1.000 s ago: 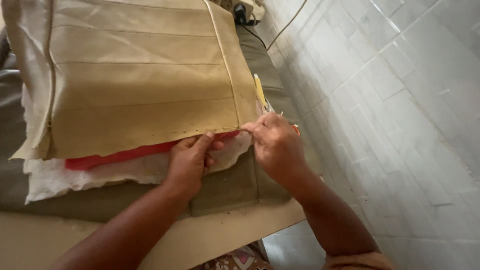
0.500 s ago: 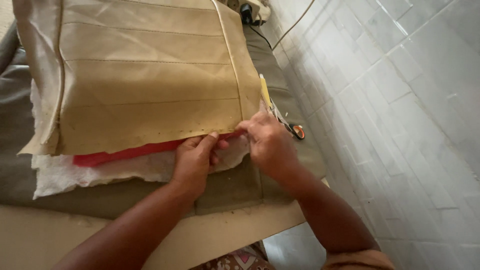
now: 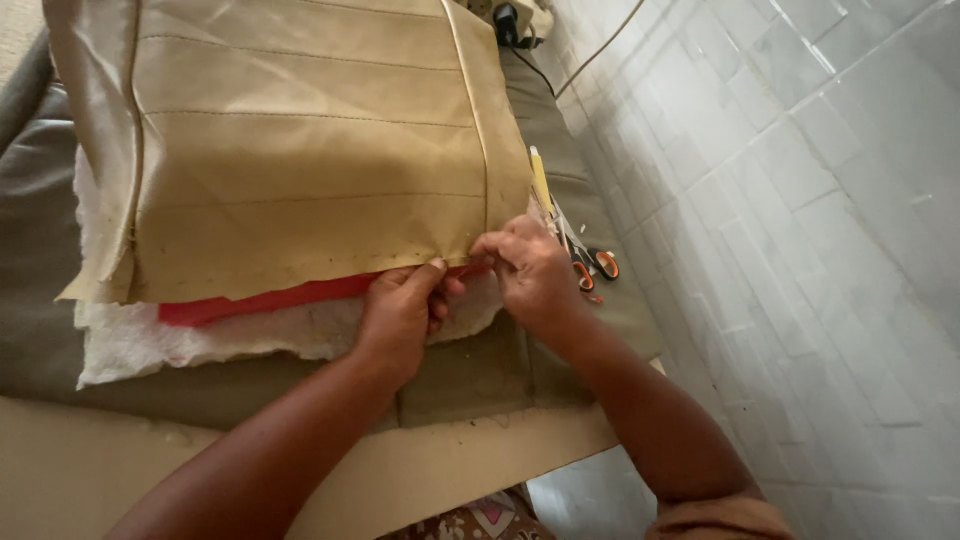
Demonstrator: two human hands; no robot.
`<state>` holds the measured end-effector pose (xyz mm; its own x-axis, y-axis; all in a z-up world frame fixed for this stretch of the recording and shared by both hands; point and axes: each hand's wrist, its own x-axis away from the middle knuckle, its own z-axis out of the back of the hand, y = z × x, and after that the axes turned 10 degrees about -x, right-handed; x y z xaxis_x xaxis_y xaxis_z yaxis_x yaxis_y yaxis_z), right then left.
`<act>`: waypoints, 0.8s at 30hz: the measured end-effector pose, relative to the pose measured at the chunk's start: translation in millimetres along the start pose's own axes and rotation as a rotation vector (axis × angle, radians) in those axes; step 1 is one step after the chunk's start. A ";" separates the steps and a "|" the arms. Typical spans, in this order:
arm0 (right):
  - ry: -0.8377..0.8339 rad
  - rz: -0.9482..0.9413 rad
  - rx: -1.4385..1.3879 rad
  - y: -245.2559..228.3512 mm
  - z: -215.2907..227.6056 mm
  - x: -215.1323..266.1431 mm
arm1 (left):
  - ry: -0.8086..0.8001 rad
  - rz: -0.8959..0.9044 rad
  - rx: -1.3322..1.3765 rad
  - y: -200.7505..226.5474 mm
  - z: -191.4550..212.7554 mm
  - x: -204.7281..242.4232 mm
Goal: Marking leather and hand-sewing a seat cover over foam padding
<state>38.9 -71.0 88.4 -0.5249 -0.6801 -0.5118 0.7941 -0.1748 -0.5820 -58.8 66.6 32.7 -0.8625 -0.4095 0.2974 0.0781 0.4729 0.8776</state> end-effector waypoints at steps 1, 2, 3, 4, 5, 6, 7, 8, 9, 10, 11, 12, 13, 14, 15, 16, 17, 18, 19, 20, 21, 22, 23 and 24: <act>0.000 -0.004 0.001 1.2 0.9 0.0 | -0.002 0.004 0.000 -3.8 -0.5 -1.7; -0.005 -0.005 -0.036 2.4 0.9 -1.1 | 0.011 0.001 -0.001 -6.8 -0.1 -3.5; -0.009 -0.006 -0.074 3.1 1.0 -2.1 | 0.024 -0.001 -0.002 -9.6 0.4 -5.0; -0.012 0.001 -0.074 3.6 -1.7 -2.5 | 0.027 -0.007 0.001 -6.0 -0.8 -3.8; -0.017 -0.013 -0.071 4.2 -4.3 -2.9 | 0.027 -0.012 -0.019 -2.5 -2.2 -2.6; -0.020 -0.041 -0.069 3.7 -7.5 1.9 | 0.024 -0.006 -0.046 -1.6 -3.1 1.9; -0.020 -0.047 -0.071 2.9 -10.7 0.6 | 0.024 0.000 -0.048 -3.8 -1.0 0.3; 0.005 -0.056 -0.089 2.5 -12.8 -0.6 | 0.032 -0.006 -0.056 -6.1 0.1 -1.9; 0.029 -0.066 -0.106 2.0 -14.9 -2.0 | 0.040 -0.011 -0.064 -8.2 1.1 -4.1; 0.031 -0.061 -0.101 0.5 -13.5 -6.5 | 0.037 -0.016 -0.061 -11.0 0.2 -10.0; 0.018 -0.089 -0.096 -1.1 -12.2 -10.7 | 0.050 -0.023 -0.070 -13.9 -0.8 -15.6; 0.003 -0.128 -0.099 -4.2 -12.5 -8.3 | 0.067 -0.018 -0.082 -21.1 -0.2 -15.6; 0.001 -0.135 -0.102 -9.3 -6.0 -10.6 | 0.069 -0.011 -0.084 -20.6 -0.6 -9.0; -0.050 -0.113 -0.122 -14.4 0.6 -16.6 | 0.069 -0.031 -0.083 -16.8 -0.8 -5.5; -0.101 -0.092 -0.142 -20.1 7.3 -23.2 | 0.068 -0.051 -0.083 -12.3 -0.7 -1.8; -0.097 -0.075 -0.140 -26.8 13.3 -26.5 | 0.069 -0.068 -0.082 -5.5 -1.0 0.9; -0.080 0.057 -0.017 -33.6 19.3 -29.3 | 0.041 -0.067 -0.042 1.0 -1.2 4.0; -0.073 0.173 0.096 -41.9 23.3 -25.3 | 0.022 -0.045 -0.003 2.2 0.4 14.0; -0.079 0.174 0.089 -42.4 17.5 -27.0 | 0.031 -0.043 -0.002 -9.4 2.5 4.1; -0.102 0.226 0.154 -42.9 11.4 -26.2 | -0.003 -0.117 -0.018 -22.3 5.0 -5.2; -0.126 0.278 0.218 -43.5 5.5 -25.8 | -0.037 -0.190 -0.034 -35.1 7.5 -14.5; -0.120 0.286 0.221 -45.5 3.7 -25.1 | -0.040 -0.199 -0.036 -33.6 8.3 -13.4; -0.133 0.281 0.319 -47.7 2.0 -24.7 | -0.058 -0.206 -0.039 -31.8 9.1 -12.2; -0.154 0.273 0.412 -50.1 -0.5 -22.4 | -0.070 -0.206 -0.040 -32.3 10.5 -8.6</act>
<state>10.8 -46.6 128.7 -0.2547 -0.8314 -0.4938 0.9670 -0.2211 -0.1266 -59.2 63.0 -2.2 -0.8949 -0.4382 0.0844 -0.0847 0.3526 0.9319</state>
